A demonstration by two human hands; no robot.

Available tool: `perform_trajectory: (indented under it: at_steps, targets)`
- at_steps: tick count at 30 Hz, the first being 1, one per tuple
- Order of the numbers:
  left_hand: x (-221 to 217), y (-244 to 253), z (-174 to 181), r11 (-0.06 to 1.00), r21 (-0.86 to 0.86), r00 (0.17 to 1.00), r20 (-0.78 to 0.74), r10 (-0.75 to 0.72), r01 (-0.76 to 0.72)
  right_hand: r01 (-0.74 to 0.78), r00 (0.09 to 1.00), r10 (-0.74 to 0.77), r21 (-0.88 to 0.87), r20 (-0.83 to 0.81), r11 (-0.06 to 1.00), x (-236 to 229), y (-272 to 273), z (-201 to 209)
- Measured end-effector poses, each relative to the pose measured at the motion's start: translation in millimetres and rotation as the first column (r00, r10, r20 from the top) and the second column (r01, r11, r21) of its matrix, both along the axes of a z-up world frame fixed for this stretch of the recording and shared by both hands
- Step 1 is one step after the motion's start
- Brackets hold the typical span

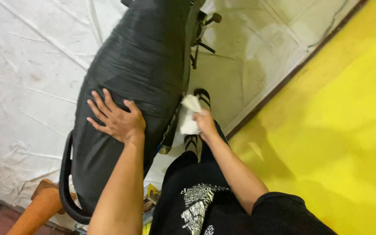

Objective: The person wipes the black motorcycle seat with a white cloth, moving along the sides and top surface. They fold the cloth and continue wiping different sections of the seat while standing in a workshop.

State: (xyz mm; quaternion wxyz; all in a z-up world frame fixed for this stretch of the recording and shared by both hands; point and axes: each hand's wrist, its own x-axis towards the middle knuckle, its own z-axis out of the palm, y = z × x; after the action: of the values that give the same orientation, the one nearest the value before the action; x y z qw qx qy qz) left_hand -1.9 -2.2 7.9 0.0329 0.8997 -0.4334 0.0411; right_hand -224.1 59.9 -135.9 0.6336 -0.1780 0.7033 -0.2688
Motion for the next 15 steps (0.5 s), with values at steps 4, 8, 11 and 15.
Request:
perform_trajectory:
  at_steps: [4,8,11,15]
  targets:
    - [0.5,-0.4,0.8,1.0,0.019,1.0,0.022,0.013,-0.014,0.164,0.983,-0.156,0.083,-0.096,0.983,-25.7,-57.9,-24.0]
    - [0.9,-4.5,-4.6,0.999,-0.031,0.999,0.045,0.008,-0.007,-0.075,0.977,0.061,-0.059,-0.203,0.995,-31.3,-138.2,-132.6]
    - [0.8,-1.5,-6.6,0.999,-0.046,0.997,0.076,0.004,-0.001,-0.447,0.865,0.377,-0.168,-0.332,0.879,-81.1,-143.8,-238.4]
    - [3.7,0.9,-12.8,0.999,-0.041,0.994,0.106,-0.015,0.02,-0.52,0.818,0.466,-0.087,-0.338,0.85,-42.3,-185.4,-269.5]
